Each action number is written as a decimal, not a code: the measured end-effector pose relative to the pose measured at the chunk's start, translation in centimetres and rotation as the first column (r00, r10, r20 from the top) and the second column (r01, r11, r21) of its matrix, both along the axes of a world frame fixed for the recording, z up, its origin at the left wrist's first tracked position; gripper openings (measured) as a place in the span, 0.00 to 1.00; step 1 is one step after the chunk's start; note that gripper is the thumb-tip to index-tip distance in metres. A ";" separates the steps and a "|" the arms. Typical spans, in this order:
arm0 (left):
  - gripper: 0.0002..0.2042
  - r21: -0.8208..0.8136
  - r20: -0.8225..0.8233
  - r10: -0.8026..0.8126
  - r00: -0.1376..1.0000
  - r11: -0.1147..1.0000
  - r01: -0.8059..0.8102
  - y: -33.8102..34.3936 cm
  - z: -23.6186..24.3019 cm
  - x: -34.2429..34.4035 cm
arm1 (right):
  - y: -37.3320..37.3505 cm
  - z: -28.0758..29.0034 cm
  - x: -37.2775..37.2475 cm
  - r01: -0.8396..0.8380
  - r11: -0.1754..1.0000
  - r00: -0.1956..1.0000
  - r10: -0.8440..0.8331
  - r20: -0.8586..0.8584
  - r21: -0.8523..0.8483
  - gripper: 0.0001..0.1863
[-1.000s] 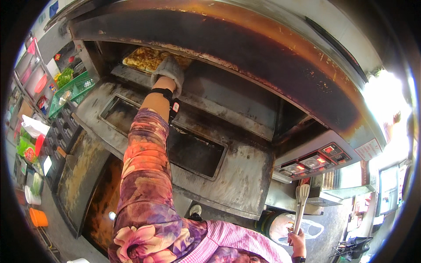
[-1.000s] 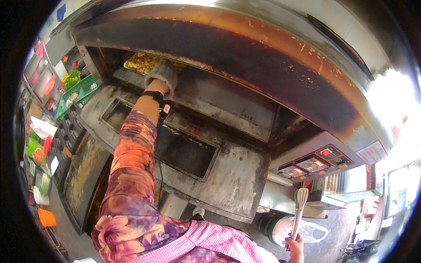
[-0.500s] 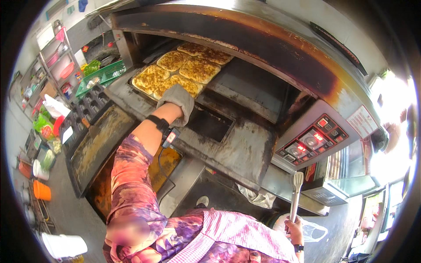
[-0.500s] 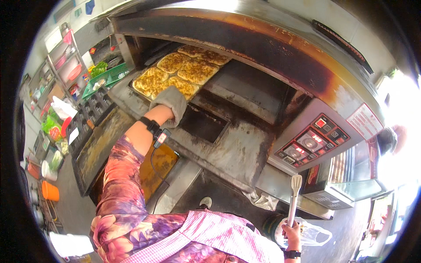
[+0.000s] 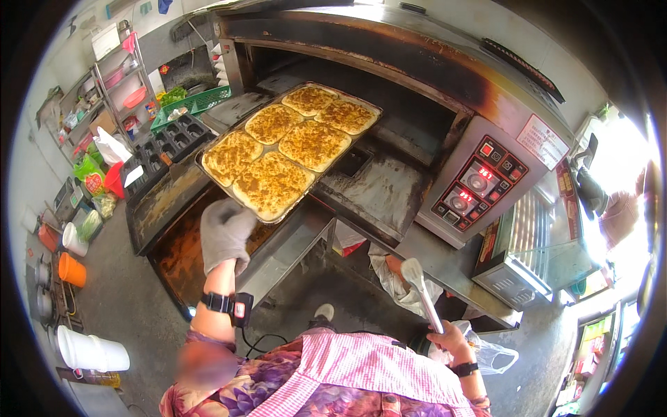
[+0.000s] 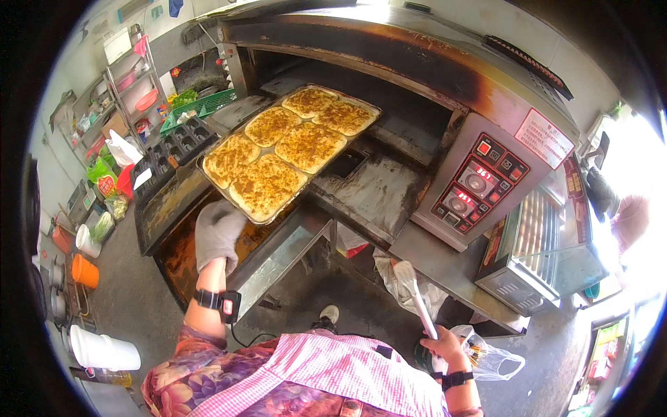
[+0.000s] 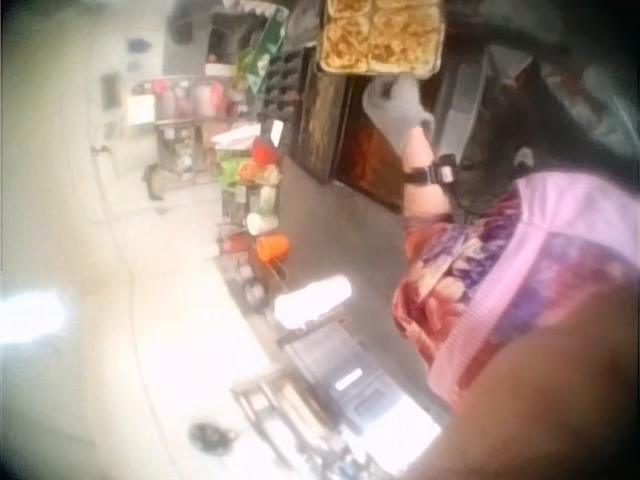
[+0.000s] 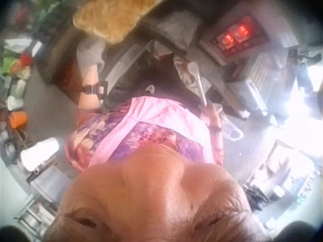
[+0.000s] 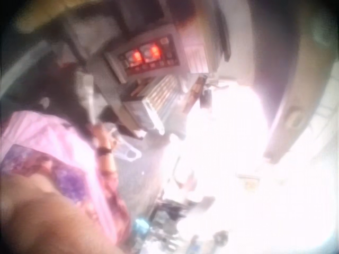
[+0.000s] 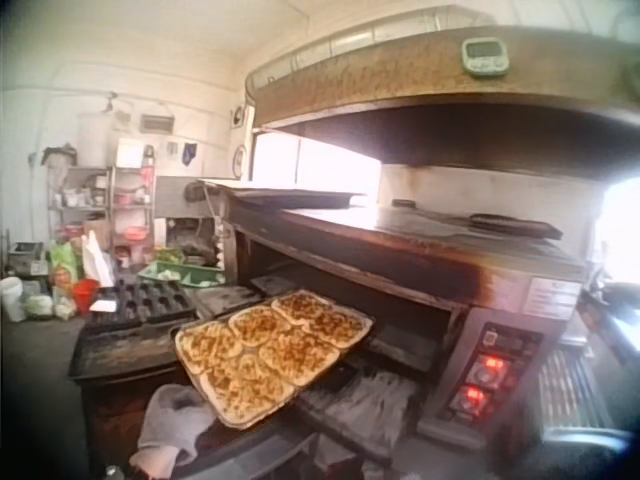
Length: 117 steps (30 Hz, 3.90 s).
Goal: The person arranges flattened dough pieces on a metal baking tray, then places the tray into a commercial oven. Later, the person removes a tray of baked flatbreads from the oven using a cloth and tongs.
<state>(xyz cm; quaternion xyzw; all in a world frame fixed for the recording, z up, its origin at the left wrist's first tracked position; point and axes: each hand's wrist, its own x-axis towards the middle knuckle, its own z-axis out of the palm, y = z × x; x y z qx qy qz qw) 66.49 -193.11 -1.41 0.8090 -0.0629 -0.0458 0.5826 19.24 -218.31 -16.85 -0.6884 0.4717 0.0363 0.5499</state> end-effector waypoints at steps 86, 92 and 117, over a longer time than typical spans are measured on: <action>0.16 -0.864 -0.368 -0.922 0.121 0.387 0.323 -16.5 -20.1 3.0 | -1.3 18.4 -0.5 0.377 0.885 0.658 -0.463 0.594 0.272 0.22; 0.19 -0.844 -0.296 -0.911 0.285 0.390 0.368 -17.5 -19.4 3.0 | -1.4 12.3 -0.3 0.463 0.801 0.618 -0.598 0.510 0.378 0.19; 0.18 -0.872 -0.143 -0.680 0.720 0.430 0.233 -36.4 7.9 -1.5 | -16.2 -2.4 -1.8 0.464 0.663 0.525 -0.740 0.421 0.588 0.11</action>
